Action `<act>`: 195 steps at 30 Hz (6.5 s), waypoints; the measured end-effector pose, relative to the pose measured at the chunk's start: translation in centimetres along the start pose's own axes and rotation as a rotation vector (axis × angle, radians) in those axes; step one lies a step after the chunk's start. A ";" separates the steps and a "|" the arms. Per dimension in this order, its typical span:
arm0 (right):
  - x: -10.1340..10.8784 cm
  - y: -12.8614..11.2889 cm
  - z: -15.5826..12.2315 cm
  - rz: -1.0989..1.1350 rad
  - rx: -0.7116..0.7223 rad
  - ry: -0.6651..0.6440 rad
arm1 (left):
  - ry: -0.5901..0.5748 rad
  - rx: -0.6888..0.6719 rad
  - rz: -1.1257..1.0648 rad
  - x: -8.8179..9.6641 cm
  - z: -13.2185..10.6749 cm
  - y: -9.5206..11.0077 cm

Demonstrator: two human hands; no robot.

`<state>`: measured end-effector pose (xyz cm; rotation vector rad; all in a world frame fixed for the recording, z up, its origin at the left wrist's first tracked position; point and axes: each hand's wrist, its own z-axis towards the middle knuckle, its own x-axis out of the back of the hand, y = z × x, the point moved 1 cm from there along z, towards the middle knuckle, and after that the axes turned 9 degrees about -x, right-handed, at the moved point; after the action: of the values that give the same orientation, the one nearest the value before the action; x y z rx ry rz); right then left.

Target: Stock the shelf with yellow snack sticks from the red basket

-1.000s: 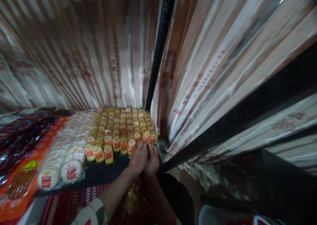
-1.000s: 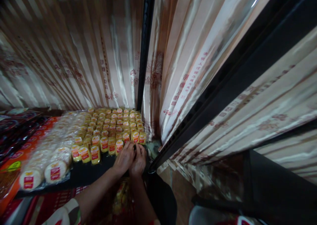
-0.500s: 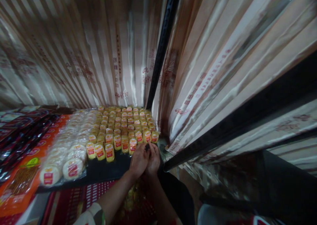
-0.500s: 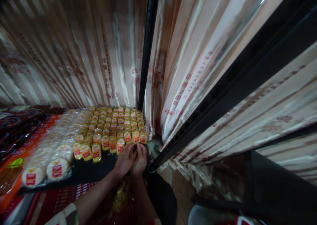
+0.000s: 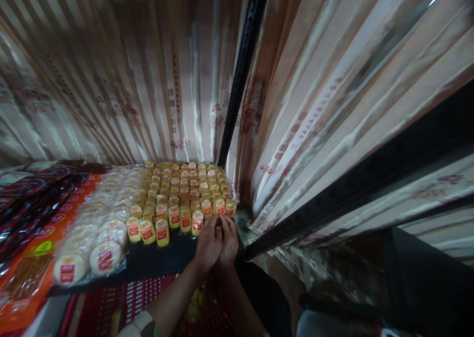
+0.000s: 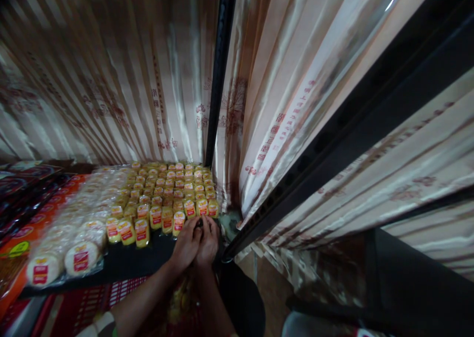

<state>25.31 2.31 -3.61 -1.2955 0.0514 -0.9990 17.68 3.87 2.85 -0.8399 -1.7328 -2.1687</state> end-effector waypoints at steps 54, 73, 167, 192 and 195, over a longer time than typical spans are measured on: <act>0.1 -0.2 0.2 -0.035 0.052 0.025 | 0.000 0.086 -0.088 0.0 -0.2 2.1; 0.5 0.4 0.1 0.115 0.076 0.108 | 0.025 -0.038 0.024 -0.4 -1.2 1.4; 0.3 -2.0 2.1 -0.020 -0.143 0.020 | -0.159 -0.389 0.486 8.1 7.3 -1.3; 0.2 -1.8 1.9 -0.049 -0.122 0.028 | 0.012 -0.492 0.462 6.8 6.1 -1.8; 0.3 -2.1 1.9 -0.059 -0.100 0.040 | 0.039 -0.526 0.475 6.8 5.8 -1.9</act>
<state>25.32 3.72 -1.17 -1.3744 0.0953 -1.0844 12.88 10.97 5.94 -1.1718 -0.8175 -2.2822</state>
